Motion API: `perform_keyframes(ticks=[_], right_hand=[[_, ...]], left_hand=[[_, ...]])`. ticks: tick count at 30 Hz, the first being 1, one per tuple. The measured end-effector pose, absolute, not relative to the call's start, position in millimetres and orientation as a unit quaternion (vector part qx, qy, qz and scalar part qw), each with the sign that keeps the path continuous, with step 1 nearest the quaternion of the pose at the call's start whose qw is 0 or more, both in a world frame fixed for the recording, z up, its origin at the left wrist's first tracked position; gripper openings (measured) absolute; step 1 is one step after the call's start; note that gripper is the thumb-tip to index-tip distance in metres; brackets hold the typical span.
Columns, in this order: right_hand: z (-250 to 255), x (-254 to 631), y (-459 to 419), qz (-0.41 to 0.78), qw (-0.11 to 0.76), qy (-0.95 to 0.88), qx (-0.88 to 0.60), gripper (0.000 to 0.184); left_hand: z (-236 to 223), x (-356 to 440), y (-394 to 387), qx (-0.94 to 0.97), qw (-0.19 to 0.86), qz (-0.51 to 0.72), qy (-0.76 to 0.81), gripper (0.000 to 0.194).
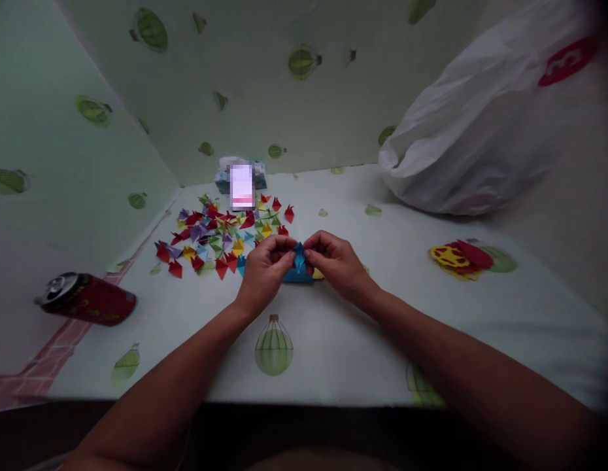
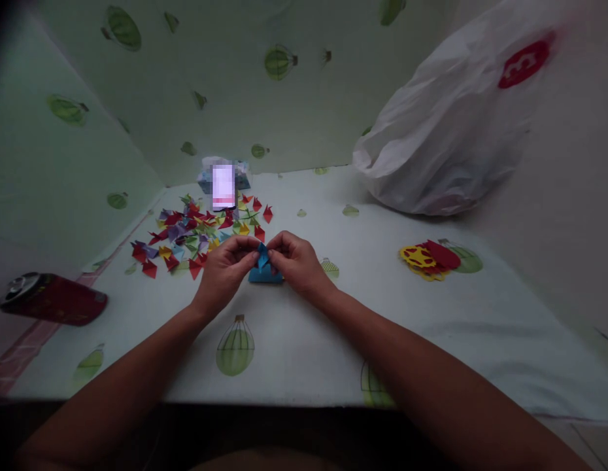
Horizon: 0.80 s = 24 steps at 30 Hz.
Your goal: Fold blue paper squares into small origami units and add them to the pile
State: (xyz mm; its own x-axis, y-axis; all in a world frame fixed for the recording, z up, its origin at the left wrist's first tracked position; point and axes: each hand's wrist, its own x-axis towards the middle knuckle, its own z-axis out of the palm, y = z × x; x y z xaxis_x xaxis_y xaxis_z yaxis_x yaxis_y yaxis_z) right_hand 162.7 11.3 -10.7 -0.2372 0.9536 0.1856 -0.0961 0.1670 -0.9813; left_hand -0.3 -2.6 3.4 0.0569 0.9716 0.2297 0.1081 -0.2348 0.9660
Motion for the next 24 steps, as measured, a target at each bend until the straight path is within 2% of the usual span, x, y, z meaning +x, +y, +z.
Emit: perform_keyframes(ticks=[8,15,21,24], right_hand=[[-8.2,161.9,8.7,0.505,0.495,-0.601,-0.372,0.011],[-9.4,165.6,8.9,0.504,0.495,-0.620,-0.341,0.015],[-9.9,165.4,8.2,0.418,0.463,-0.709,-0.330,0.015],[-9.8,164.9,7.5,0.386,0.471,-0.716,-0.341,0.008]], left_hand=[[1.7,-0.2,-2.6,0.593,0.422,0.511,0.457,0.016],[3.4,-1.4,3.1,0.470,0.539,0.533,0.452,0.021],[5.3,-2.7,4.5,0.432,0.570,0.541,0.442,0.020],[5.8,-2.8,3.0,0.429,0.574,0.539,0.443,0.022]])
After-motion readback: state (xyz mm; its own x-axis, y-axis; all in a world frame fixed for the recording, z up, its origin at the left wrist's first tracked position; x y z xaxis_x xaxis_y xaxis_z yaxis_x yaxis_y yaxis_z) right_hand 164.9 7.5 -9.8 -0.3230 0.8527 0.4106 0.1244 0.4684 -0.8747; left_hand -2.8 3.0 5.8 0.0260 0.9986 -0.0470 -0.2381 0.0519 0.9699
